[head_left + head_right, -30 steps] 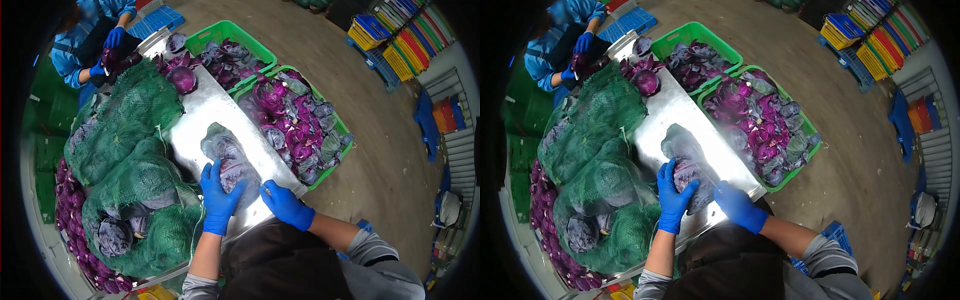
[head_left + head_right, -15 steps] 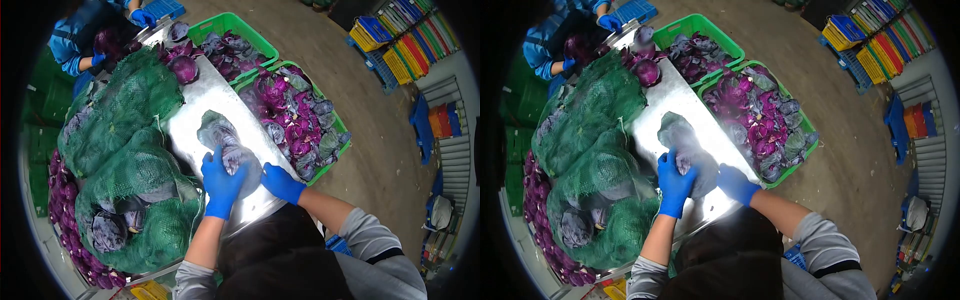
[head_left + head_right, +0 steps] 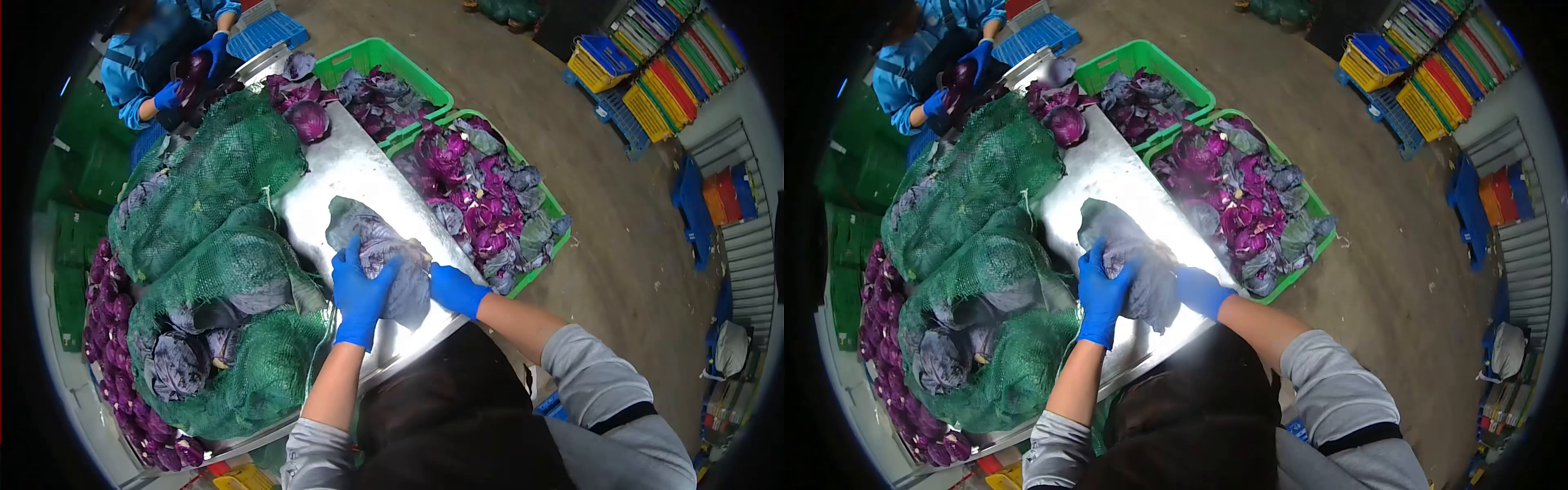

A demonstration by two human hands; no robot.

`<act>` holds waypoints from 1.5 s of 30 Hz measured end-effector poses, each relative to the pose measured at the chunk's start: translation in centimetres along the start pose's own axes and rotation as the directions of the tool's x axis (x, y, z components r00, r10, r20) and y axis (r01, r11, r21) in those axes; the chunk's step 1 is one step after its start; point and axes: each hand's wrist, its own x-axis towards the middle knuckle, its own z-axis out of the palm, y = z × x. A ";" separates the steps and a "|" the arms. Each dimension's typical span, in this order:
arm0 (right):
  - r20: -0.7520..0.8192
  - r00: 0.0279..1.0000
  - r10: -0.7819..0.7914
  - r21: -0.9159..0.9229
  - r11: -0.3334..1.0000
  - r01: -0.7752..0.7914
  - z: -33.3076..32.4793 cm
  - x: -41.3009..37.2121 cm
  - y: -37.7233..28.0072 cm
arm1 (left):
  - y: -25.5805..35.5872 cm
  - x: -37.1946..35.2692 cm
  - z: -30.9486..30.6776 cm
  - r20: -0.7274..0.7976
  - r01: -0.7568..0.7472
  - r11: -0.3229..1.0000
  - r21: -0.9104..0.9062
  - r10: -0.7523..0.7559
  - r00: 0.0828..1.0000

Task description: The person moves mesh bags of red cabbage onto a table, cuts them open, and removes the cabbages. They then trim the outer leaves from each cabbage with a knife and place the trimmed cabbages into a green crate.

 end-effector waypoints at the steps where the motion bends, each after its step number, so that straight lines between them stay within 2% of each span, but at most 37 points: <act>1: -0.002 1.000 0.004 0.005 1.000 -0.004 -0.7 -0.7 -0.9 | -0.4 -0.7 -0.1 0.005 -0.003 1.000 0.004 0.003 1.000; 2: 0.138 0.983 0.121 0.290 0.944 -0.157 -1.9 -1.1 -1.7 | -1.1 -1.1 0.0 -0.064 -0.116 0.993 -0.020 0.115 0.991; 3: 0.302 0.935 0.186 0.525 0.786 -0.326 -2.5 -1.5 -2.2 | -1.7 -1.5 0.2 -0.133 -0.231 0.972 -0.037 0.224 0.965; 4: 0.297 0.937 0.187 0.529 0.784 -0.324 -2.2 -1.8 -1.8 | -2.4 -2.1 0.4 -0.131 -0.237 0.971 -0.036 0.231 0.964; 6: 0.110 0.990 0.087 0.648 0.749 -0.138 -1.9 -2.3 -1.3 | -3.2 -2.8 0.4 -0.168 -0.316 0.911 -0.266 0.279 0.946; 7: 0.107 0.990 0.093 0.652 0.745 -0.140 -2.3 -2.8 -1.5 | -3.2 -2.8 0.5 -0.160 -0.317 0.910 -0.266 0.283 0.946; 8: -0.128 0.991 0.029 0.536 0.843 0.045 -2.7 -3.8 -1.7 | -3.1 -2.8 0.7 -0.103 -0.249 0.899 -0.360 0.227 0.969; 9: -0.341 0.937 -0.073 0.364 0.909 0.203 -3.9 -4.9 -2.7 | -2.7 -2.7 0.9 -0.044 -0.172 0.878 -0.447 0.171 0.984; 10: -0.300 0.953 -0.029 0.254 0.961 0.110 -5.7 -5.9 -4.2 | -1.9 -2.2 1.2 -0.001 -0.184 0.951 -0.249 0.190 0.982; 11: -0.299 0.954 -0.029 0.253 0.961 0.109 -5.4 -5.3 -2.9 | -1.8 -2.4 1.4 -0.002 -0.182 0.951 -0.251 0.188 0.982; 13: -0.320 0.935 0.155 0.476 0.879 0.017 -3.6 -2.9 1.6 | -1.9 -2.4 1.5 -0.020 -0.031 0.977 -0.211 0.027 0.999; 14: -0.350 0.921 0.169 0.572 0.818 0.067 -2.9 -2.1 2.7 | -4.3 -2.5 1.8 0.006 -0.070 0.953 -0.295 0.075 0.997; 15: -0.342 0.925 0.165 0.578 0.813 0.068 -3.0 -2.0 2.8 | -4.5 -3.4 1.4 0.036 -0.094 0.935 -0.341 0.113 0.993; 17: -0.366 0.911 0.188 0.266 0.960 -0.091 -4.4 -0.8 2.7 | -5.1 -4.6 1.2 0.007 -0.159 0.924 -0.349 0.172 0.985; 19: -0.442 0.867 0.230 0.228 0.964 -0.140 -6.1 -0.1 3.3 | -4.8 -5.6 0.3 0.027 -0.127 0.909 -0.398 0.150 0.988; 21: -0.453 0.843 0.289 0.372 0.921 -0.116 -8.7 1.7 6.9 | -4.3 -6.3 -1.0 0.139 0.097 0.743 -0.662 -0.006 0.990; 22: -0.458 0.846 0.274 0.261 0.951 -0.166 -9.9 2.8 9.1 | -5.7 -6.7 -0.9 0.159 0.118 0.664 -0.739 0.002 0.987; 23: -0.464 0.848 0.255 0.145 0.967 -0.211 -10.7 3.7 10.5 | -6.0 -6.5 -1.2 0.147 0.109 0.663 -0.740 0.001 0.989; 24: -0.428 0.870 0.245 -0.007 0.962 -0.274 -11.3 3.8 10.3 | -6.1 -6.1 -1.4 0.150 0.052 0.751 -0.659 0.063 0.987; 25: -0.427 0.872 0.239 -0.016 0.962 -0.271 -11.8 3.2 8.9 | -6.2 -5.9 -1.4 0.165 -0.003 0.823 -0.568 0.117 0.979; 27: -0.391 0.901 0.189 -0.160 0.950 -0.269 -12.6 1.4 2.9 | -5.9 -4.6 -0.8 0.174 -0.025 0.846 -0.533 0.139 0.975; 29: -0.280 0.959 -0.035 0.097 0.993 0.064 -10.9 -0.8 -1.7 | -5.0 -4.1 -0.1 0.155 -0.123 0.860 -0.495 0.226 0.962; 31: -0.145 0.964 -0.224 0.300 0.918 0.259 -7.9 -2.1 -4.3 | -5.9 -4.7 2.0 -0.071 -0.245 0.951 -0.187 0.235 0.969; 34: -0.096 0.950 -0.297 0.223 0.924 0.311 -5.0 -2.0 -3.7 | -2.3 -6.5 2.2 -0.093 -0.116 0.993 -0.031 0.113 0.989; 35: -0.088 0.952 -0.294 0.231 0.924 0.306 -5.0 -2.3 -3.8 | -2.3 -6.3 2.1 -0.088 -0.108 0.994 -0.028 0.105 0.991; 37: -0.086 0.941 -0.328 0.033 0.943 0.332 -6.8 -3.3 -5.6 | -2.4 -5.2 1.7 -0.063 -0.167 0.985 0.046 0.170 0.983; 38: -0.084 0.939 -0.332 0.034 0.941 0.336 -6.6 -3.1 -6.0 | -2.5 -4.7 1.8 -0.067 -0.165 0.985 0.048 0.168 0.984; 40: -0.103 0.933 -0.345 -0.048 0.939 0.341 -6.1 -2.8 -7.3 | -2.6 -3.5 1.9 0.071 -0.119 0.963 -0.242 0.140 0.988; 41: -0.098 0.933 -0.346 -0.045 0.938 0.343 -6.3 -2.7 -7.8 | -2.6 -3.4 2.0 0.071 -0.115 0.964 -0.240 0.135 0.988; 43: -0.140 0.860 -0.491 -0.258 0.856 0.447 -7.9 -2.5 -9.1 | -2.0 -3.3 1.9 0.092 -0.050 0.939 -0.339 0.085 0.992; 44: -0.132 0.860 -0.492 -0.259 0.855 0.449 -8.1 -1.6 -9.1 | -2.1 -3.2 1.7 0.090 -0.044 0.938 -0.343 0.079 0.993; 45: -0.010 0.929 -0.370 -0.030 0.929 0.369 -8.2 -0.4 -8.7 | -2.4 -3.2 1.4 0.121 0.005 0.981 -0.192 0.019 0.993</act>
